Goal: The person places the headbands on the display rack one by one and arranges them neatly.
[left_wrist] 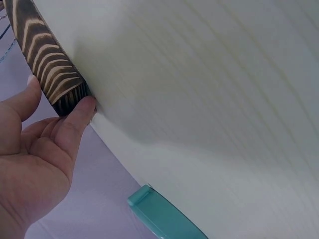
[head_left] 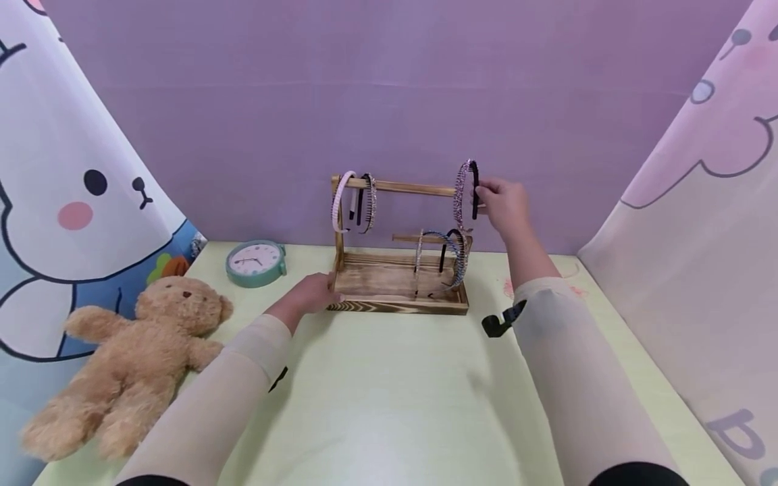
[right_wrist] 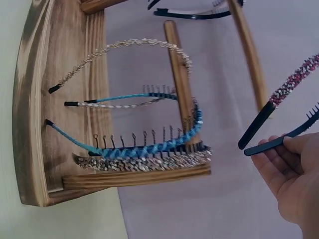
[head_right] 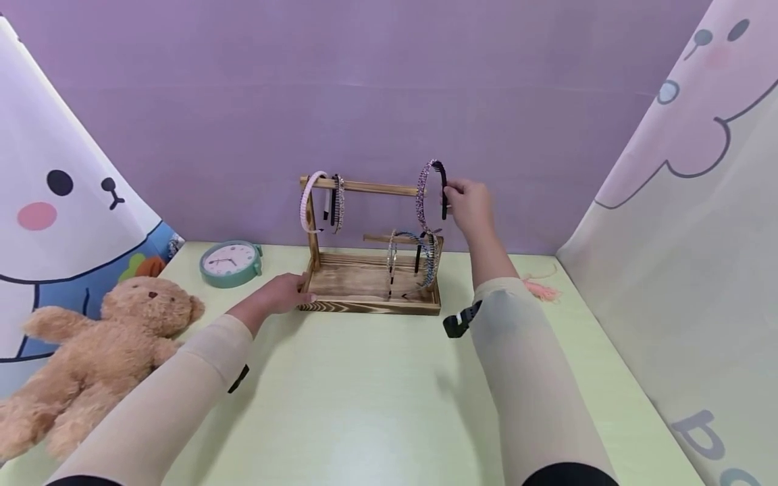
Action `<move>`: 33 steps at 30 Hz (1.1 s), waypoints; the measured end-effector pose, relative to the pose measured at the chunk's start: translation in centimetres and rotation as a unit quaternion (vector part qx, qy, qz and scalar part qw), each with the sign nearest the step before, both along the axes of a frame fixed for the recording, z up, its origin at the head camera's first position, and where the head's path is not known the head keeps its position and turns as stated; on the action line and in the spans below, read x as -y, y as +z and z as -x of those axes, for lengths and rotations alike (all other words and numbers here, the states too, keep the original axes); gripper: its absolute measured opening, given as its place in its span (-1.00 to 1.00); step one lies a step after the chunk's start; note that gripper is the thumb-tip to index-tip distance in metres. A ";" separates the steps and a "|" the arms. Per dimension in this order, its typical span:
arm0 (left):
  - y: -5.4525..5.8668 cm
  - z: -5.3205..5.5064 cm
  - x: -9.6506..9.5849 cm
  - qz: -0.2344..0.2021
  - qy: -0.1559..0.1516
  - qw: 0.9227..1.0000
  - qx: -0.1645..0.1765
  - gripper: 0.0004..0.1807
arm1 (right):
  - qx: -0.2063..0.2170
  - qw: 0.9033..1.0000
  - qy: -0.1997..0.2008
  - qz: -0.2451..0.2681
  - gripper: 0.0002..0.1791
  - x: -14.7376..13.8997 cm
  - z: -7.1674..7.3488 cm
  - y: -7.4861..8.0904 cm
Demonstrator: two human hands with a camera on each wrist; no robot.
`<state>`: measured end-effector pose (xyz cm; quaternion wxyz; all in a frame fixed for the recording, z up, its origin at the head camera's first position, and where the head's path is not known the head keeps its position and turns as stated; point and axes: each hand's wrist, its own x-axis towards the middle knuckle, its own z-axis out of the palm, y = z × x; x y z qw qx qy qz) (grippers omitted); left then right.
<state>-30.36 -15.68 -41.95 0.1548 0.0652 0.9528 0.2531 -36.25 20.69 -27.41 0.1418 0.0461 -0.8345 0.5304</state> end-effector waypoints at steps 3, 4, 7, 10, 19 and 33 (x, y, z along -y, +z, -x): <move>-0.1 0.0 0.0 0.000 0.003 1.000 0.001 -0.21 | 0.017 1.000 -0.002 0.010 -0.63 0.7 1.1 -0.3; -0.1 0.0 0.0 0.000 0.004 1.000 0.001 -0.21 | 0.023 1.000 -0.002 0.014 -0.63 1.0 1.4 -0.4; -0.1 -0.1 -0.1 0.003 0.004 1.000 0.000 -0.21 | 0.035 0.999 -0.004 0.018 -0.62 2.0 2.2 -0.7; 0.1 -0.3 -0.3 0.004 0.001 1.000 -0.003 -0.21 | 0.046 0.998 -0.001 0.044 -0.62 2.6 2.7 -1.0; 0.3 -0.4 -0.4 0.013 -0.002 1.000 -0.011 -0.22 | 0.072 0.993 0.008 0.092 -0.63 3.3 3.3 -2.4; 0.2 -0.6 -0.1 0.000 0.004 1.000 -0.004 -0.21 | 0.070 0.995 0.026 0.070 -0.63 5.1 3.9 -3.7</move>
